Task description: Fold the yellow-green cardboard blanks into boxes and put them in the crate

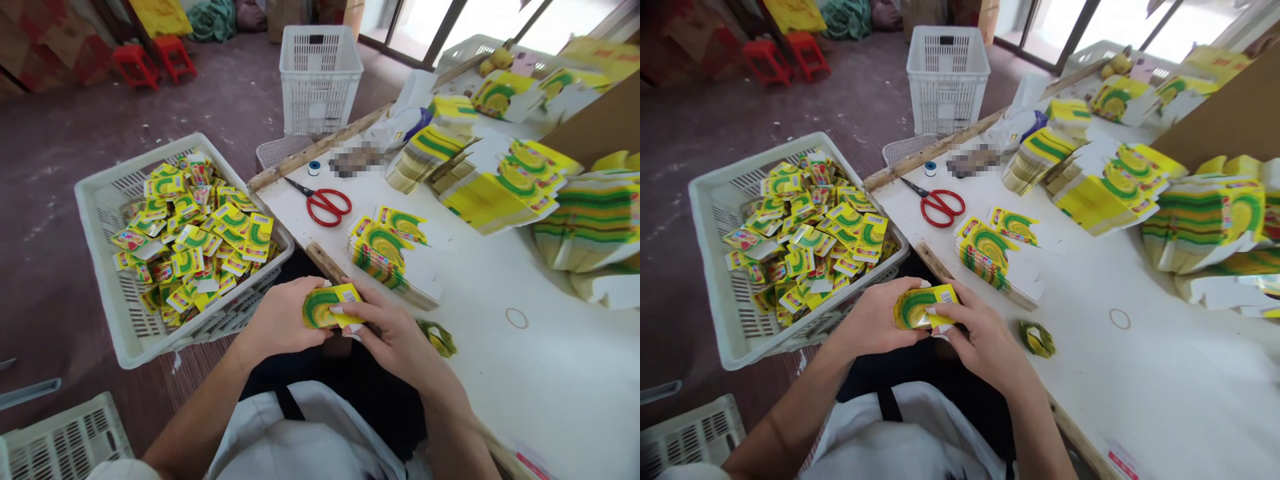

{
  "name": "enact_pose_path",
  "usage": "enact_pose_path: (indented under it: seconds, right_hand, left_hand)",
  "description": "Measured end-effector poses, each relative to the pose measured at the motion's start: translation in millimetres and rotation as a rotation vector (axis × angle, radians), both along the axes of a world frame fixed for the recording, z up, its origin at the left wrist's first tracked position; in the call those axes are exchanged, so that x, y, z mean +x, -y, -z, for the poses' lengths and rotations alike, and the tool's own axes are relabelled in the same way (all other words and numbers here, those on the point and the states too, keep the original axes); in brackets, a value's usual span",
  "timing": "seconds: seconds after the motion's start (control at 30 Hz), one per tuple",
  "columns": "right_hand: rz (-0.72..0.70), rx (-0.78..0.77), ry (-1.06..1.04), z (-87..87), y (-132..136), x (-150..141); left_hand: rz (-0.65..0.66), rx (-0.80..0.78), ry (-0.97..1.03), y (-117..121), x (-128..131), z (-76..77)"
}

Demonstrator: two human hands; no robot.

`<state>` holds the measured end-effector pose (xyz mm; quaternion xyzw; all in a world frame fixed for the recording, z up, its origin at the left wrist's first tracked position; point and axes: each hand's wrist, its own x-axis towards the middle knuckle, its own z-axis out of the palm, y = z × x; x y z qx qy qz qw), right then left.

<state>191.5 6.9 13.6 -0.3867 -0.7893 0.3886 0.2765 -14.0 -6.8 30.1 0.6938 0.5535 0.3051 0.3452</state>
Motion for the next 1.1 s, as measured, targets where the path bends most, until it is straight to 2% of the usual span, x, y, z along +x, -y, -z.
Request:
enact_pose_path:
  seconds: [0.07,0.13,0.23,0.27,0.33,0.4,0.47,0.53,0.63,0.73,0.83,0.9,1.0,1.1]
  right_hand:
    - [0.086,-0.023,-0.043,-1.5,2.7,-7.2]
    - [0.195,-0.049,-0.174,-1.1,3.4,-15.9]
    - [0.379,-0.014,-0.314,2.3,-7.6,-16.7]
    - [0.482,0.045,-0.277,4.2,-14.8,-12.3]
    - [0.725,0.192,-0.038,8.9,-31.5,0.5]
    - [0.795,0.242,0.204,14.0,-46.2,12.6]
    - [0.781,0.243,0.337,18.2,-54.5,18.7]
    - [0.778,0.244,0.361,20.3,-56.7,18.9]
    - [0.82,0.24,0.29,19.9,-54.6,14.6]
    - [0.861,0.18,0.108,16.4,-48.6,8.5]
    - [0.782,0.074,-0.149,9.7,-31.9,-4.8]
    - [0.606,-0.055,-0.304,4.3,-13.9,-19.3]
    - [0.247,-0.37,-0.501,-1.7,12.6,-42.9]
    - [0.145,-0.476,-0.573,-2.0,24.5,-56.5]
  left_hand:
    - [-0.039,-0.013,0.057,0.2,3.4,-0.8]
    - [-0.114,-0.045,0.231,0.0,5.8,-0.9]
    - [-0.361,0.026,0.771,-5.6,2.4,0.0]
    - [-0.487,0.082,0.957,-9.2,-0.5,0.8]
    - [-0.731,0.143,1.201,-16.8,-6.0,3.7]
    - [-0.842,0.05,1.283,-21.5,-7.5,8.5]
    - [-0.775,-0.122,1.274,-20.6,-2.8,14.3]
    - [-0.629,-0.263,1.209,-15.1,5.8,19.3]
    - [-0.518,-0.341,1.108,-5.4,17.5,24.0]
    - [-0.44,-0.365,1.067,-0.1,24.5,27.3]
    - [-0.329,-0.291,1.098,0.1,33.0,28.4]
    - [-0.308,-0.209,1.167,-1.9,40.7,25.1]
    - [-0.427,-0.143,1.253,-5.9,49.5,14.6]
    - [-0.596,-0.045,1.212,-7.2,49.2,8.4]
